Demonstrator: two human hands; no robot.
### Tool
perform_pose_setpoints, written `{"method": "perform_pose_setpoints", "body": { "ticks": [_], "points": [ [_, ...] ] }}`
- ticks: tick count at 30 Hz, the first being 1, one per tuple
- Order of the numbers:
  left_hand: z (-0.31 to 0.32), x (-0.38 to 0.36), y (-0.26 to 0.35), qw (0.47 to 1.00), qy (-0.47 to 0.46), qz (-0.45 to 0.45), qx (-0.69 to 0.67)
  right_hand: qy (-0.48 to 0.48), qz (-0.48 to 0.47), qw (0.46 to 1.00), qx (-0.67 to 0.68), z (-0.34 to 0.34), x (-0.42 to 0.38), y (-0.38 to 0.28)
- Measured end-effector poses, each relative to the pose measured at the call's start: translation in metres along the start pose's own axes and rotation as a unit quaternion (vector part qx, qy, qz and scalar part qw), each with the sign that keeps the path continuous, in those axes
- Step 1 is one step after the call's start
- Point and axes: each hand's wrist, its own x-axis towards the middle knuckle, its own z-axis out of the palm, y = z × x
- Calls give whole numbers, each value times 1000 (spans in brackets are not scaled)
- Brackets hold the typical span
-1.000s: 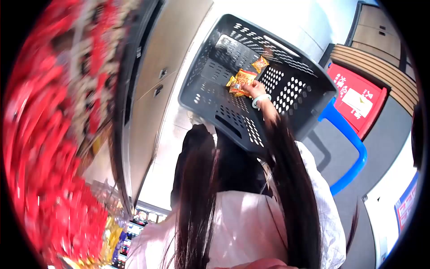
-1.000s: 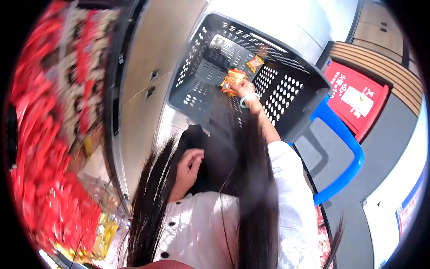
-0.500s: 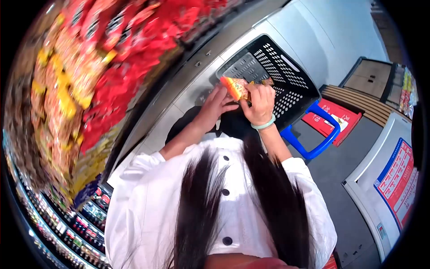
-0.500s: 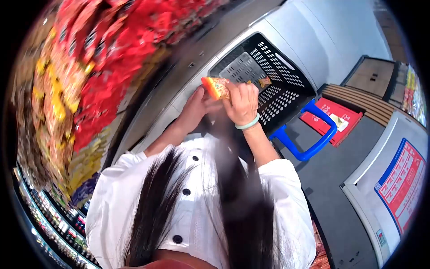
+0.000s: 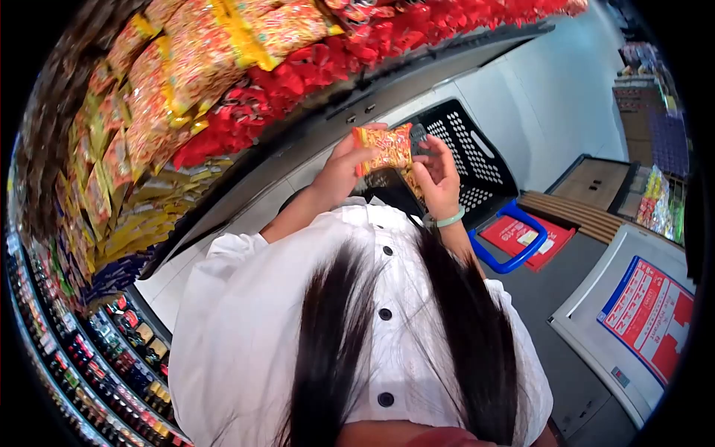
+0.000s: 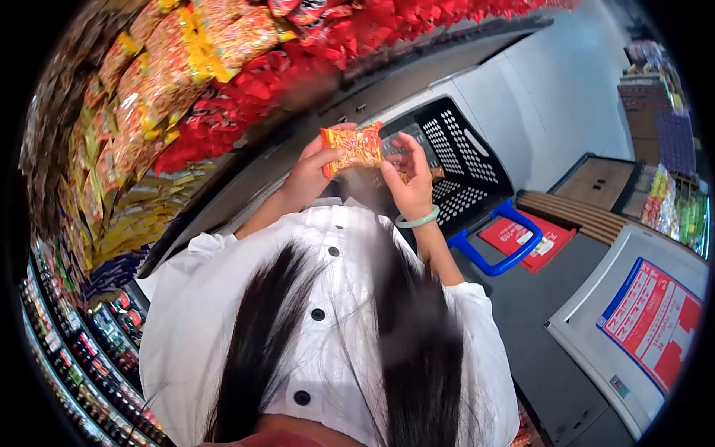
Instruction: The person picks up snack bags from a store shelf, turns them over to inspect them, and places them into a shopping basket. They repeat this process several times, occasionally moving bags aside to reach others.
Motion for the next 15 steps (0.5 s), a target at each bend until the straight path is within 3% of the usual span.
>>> {"method": "perform_pose_setpoints", "body": {
  "ticks": [1,3,5,6,9,13,15],
  "points": [
    [0,-2,2,1000,7,1,14,-12,-5,1000,23,7,4,-10],
    [0,-8,7,999,22,9,44,-98,-100,982,-128,12,11,-30],
    [0,-13,14,997,50,20,58,-128,-99,974,-156,18,17,-32],
    [-2,-14,17,995,49,35,85,-113,-31,991,-69,24,17,-29],
    [-4,-23,26,990,44,61,122,-132,3,985,108,34,25,-28],
    [-4,-33,33,988,53,81,121,-150,87,978,114,42,32,-47],
    [0,-41,42,991,62,63,102,-147,70,982,98,48,34,-57]
  ]
}}
